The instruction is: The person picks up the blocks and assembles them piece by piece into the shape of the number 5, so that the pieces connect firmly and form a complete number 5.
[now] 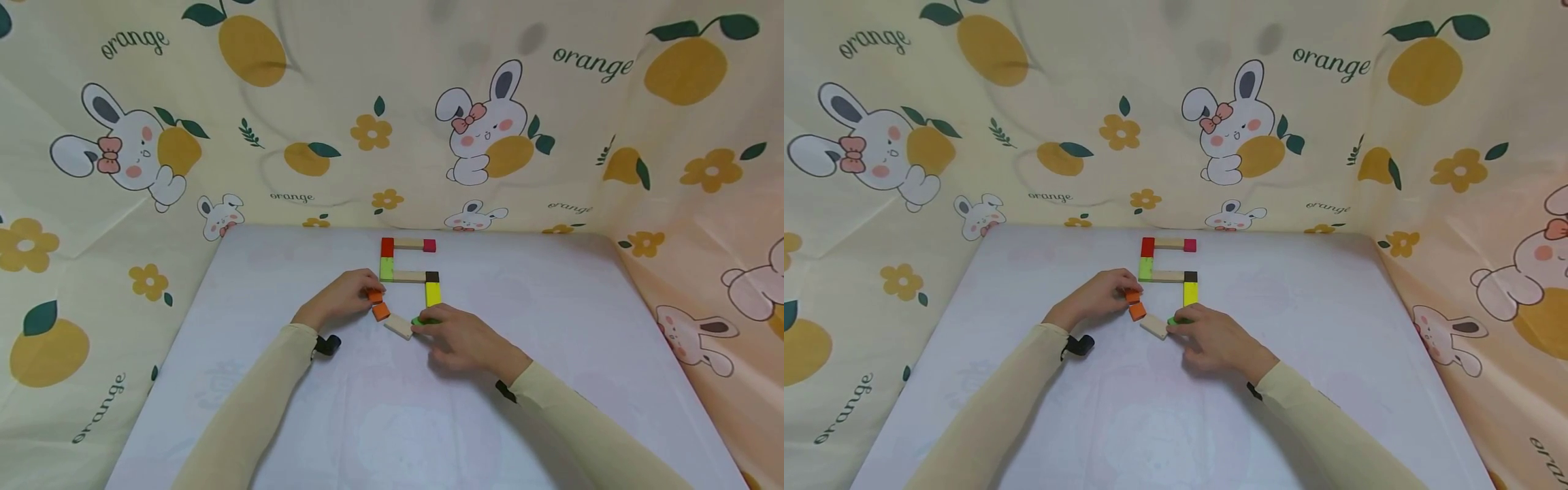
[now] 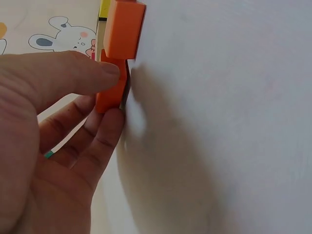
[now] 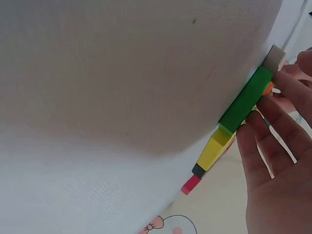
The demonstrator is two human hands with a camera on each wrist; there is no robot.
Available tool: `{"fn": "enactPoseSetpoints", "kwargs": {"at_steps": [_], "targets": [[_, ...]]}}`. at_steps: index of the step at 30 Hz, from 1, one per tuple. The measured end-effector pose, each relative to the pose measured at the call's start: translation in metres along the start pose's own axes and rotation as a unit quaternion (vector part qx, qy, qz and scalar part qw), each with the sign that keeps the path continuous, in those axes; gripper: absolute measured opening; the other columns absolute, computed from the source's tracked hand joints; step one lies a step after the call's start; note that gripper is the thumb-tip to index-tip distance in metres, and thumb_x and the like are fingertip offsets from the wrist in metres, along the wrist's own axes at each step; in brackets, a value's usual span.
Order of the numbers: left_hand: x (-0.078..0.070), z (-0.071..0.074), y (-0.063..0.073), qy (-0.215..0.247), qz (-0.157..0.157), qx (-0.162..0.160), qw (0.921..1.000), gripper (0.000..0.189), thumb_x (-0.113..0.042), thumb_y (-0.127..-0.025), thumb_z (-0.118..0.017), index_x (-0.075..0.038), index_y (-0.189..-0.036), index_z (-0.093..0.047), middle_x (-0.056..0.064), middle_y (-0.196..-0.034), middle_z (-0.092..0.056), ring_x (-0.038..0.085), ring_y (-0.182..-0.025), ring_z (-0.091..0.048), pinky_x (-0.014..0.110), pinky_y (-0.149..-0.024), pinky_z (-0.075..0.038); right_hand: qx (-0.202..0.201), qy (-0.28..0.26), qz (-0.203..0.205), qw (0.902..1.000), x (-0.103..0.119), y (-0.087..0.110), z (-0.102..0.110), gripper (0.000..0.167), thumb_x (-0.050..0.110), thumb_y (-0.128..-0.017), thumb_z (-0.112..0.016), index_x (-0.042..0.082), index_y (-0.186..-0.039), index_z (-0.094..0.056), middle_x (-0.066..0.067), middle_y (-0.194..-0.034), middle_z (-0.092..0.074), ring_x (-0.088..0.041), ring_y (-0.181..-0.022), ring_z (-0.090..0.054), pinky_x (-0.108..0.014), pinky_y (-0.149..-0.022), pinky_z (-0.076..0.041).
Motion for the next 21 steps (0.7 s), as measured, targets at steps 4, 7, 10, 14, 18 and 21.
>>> {"fn": "enactPoseSetpoints", "kwargs": {"at_steps": [4, 7, 10, 14, 18, 21], "targets": [[-0.0006, -0.0003, -0.0002, 0.000, 0.002, 0.003, 1.0000, 0.037, 0.001, -0.097, -0.075, -0.007, -0.133, -0.078, 0.003, -0.126, -0.067, 0.022, -0.116, -0.062, 0.038, -0.107, -0.053, 0.003, 0.004, -0.002, 1.0000, 0.0009, -0.0011, 0.0012, 0.052, 0.027, -0.094, -0.071, 0.017, -0.145, -0.072, -0.007, -0.143, -0.063, -0.024, -0.130, -0.057, -0.043, -0.100, -0.058], [-0.0009, -0.0009, -0.0004, -0.002, 0.001, 0.003, 1.0000, 0.036, 0.000, -0.097, -0.075, -0.007, -0.133, -0.078, 0.003, -0.127, -0.067, 0.022, -0.117, -0.062, 0.037, -0.107, -0.053, 0.007, 0.011, -0.002, 0.9999, 0.0014, -0.0023, 0.0016, 0.052, 0.027, -0.095, -0.072, 0.017, -0.145, -0.072, -0.007, -0.143, -0.064, -0.024, -0.130, -0.058, -0.043, -0.101, -0.058], [-0.0012, -0.0016, -0.0004, -0.004, -0.002, 0.003, 1.0000, 0.036, 0.000, -0.097, -0.075, -0.007, -0.133, -0.078, 0.003, -0.127, -0.068, 0.021, -0.116, -0.063, 0.037, -0.106, -0.053, 0.009, 0.011, 0.001, 0.9999, 0.0024, -0.0033, 0.0028, 0.051, 0.027, -0.095, -0.072, 0.016, -0.144, -0.073, -0.007, -0.142, -0.064, -0.024, -0.129, -0.058, -0.043, -0.102, -0.058], [-0.0016, -0.0019, 0.0000, -0.002, -0.003, 0.001, 1.0000, 0.036, 0.001, -0.098, -0.075, -0.006, -0.133, -0.078, 0.003, -0.126, -0.068, 0.021, -0.114, -0.063, 0.036, -0.105, -0.054, 0.011, 0.004, 0.001, 0.9999, 0.0030, -0.0039, 0.0039, 0.049, 0.026, -0.095, -0.072, 0.015, -0.143, -0.073, -0.007, -0.141, -0.064, -0.023, -0.129, -0.058, -0.042, -0.101, -0.058], [-0.0017, -0.0022, 0.0000, 0.000, -0.003, -0.001, 1.0000, 0.037, 0.000, -0.097, -0.075, -0.007, -0.133, -0.078, 0.002, -0.127, -0.068, 0.021, -0.116, -0.063, 0.037, -0.106, -0.053, 0.011, -0.001, -0.004, 0.9999, 0.0030, -0.0039, 0.0037, 0.049, 0.025, -0.095, -0.071, 0.015, -0.143, -0.074, -0.007, -0.141, -0.064, -0.023, -0.129, -0.057, -0.042, -0.101, -0.057], [-0.0004, -0.0032, -0.0002, -0.003, 0.002, -0.002, 1.0000, 0.037, -0.001, -0.097, -0.076, -0.008, -0.134, -0.077, 0.002, -0.129, -0.068, 0.020, -0.119, -0.063, 0.037, -0.108, -0.052, 0.013, -0.006, -0.009, 0.9998, 0.0028, -0.0042, 0.0030, 0.049, 0.024, -0.094, -0.070, 0.015, -0.143, -0.074, -0.007, -0.141, -0.064, -0.023, -0.129, -0.057, -0.042, -0.102, -0.057]]}}
Point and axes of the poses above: each hand's wrist, its own y-axis away from the middle knuckle, its own z-axis out of the back of the hand, x = y × z, the point moved 6 cm from there along -y, towards the middle knuckle
